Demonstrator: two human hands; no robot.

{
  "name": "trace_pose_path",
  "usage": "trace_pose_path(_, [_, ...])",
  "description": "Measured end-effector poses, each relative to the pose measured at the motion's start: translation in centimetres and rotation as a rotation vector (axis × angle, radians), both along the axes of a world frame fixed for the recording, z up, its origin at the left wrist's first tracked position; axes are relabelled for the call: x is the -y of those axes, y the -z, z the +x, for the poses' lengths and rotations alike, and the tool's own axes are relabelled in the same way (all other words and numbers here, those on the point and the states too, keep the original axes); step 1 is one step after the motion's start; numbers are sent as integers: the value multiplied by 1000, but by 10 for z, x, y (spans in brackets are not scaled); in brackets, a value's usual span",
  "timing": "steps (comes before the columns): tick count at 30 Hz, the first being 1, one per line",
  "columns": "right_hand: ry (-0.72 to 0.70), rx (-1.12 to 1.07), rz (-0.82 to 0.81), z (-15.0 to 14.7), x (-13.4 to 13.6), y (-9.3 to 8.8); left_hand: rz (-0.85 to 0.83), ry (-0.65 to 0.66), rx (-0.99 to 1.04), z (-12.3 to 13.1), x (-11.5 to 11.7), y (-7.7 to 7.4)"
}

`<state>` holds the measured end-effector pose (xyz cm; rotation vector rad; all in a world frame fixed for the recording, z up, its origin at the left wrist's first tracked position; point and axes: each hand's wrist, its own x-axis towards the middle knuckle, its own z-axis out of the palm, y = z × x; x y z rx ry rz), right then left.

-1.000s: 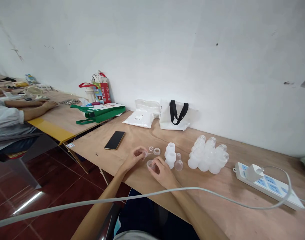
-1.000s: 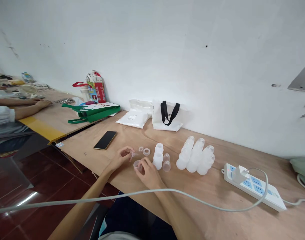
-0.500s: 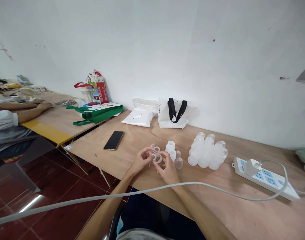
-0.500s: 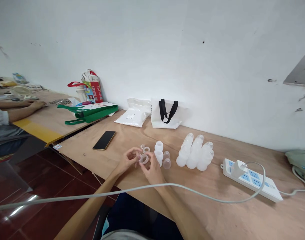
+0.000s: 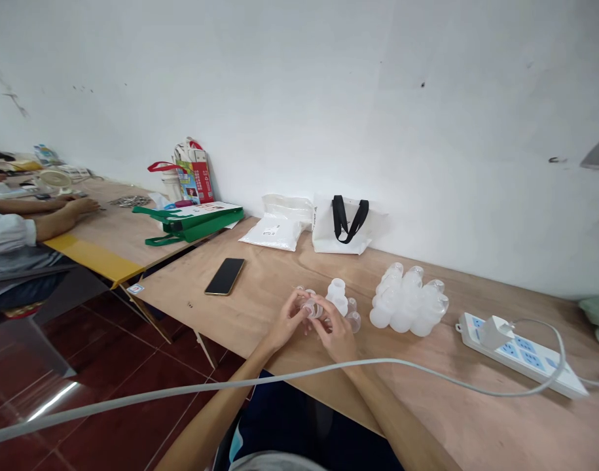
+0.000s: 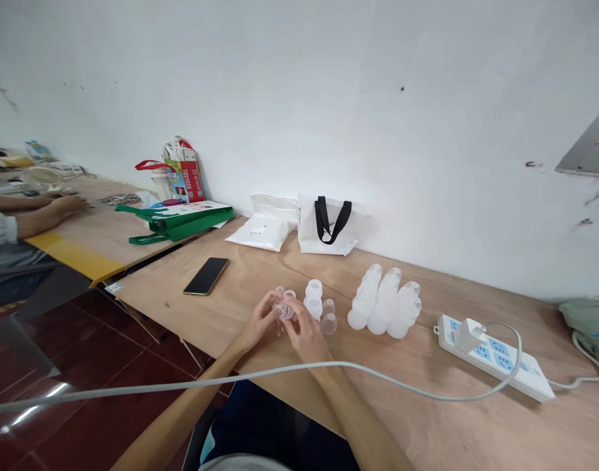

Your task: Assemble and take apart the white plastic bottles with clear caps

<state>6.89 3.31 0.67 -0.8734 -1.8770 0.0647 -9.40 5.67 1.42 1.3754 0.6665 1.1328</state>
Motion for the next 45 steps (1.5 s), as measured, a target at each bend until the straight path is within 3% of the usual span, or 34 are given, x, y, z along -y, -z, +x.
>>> trace_pose_path(8, [-21,43,-52,5,1,-7,7,-43,50,10,6,-14])
trace_pose_path(16, [-48,-1,-203,-8,7,-3,20,-336,110,8,-9,1])
trace_pose_path(18, [-25,48,-69,-5,5,-3,32,-400,134,7,-12,3])
trace_pose_path(20, [54,95,181,2,2,-5,42,-444,145,6,-12,3])
trace_pose_path(21, [121,93,339,8,0,-7,47,-460,144,6,-12,2])
trace_pose_path(23, [296,47,500,22,-4,-12,55,-478,131,5,-11,0])
trace_pose_path(25, [409,-14,551,38,-7,-16,61,-483,114,4,-9,-2])
trace_pose_path(27, [389,62,445,54,-6,-16,57,-480,95,4,-8,-3])
trace_pose_path(31, [243,82,131,79,-1,-2,33,-355,22,3,-8,1])
trace_pose_path(34, [138,107,-66,88,1,15,5,-165,-72,4,-6,5])
trace_pose_path(37, [132,101,-223,89,-3,30,-46,53,-168,5,-2,6])
trace_pose_path(41, [183,130,-306,85,-16,40,-83,294,-249,9,4,4])
trace_pose_path(45, [224,129,-300,81,-30,44,-110,371,-357,15,2,4])
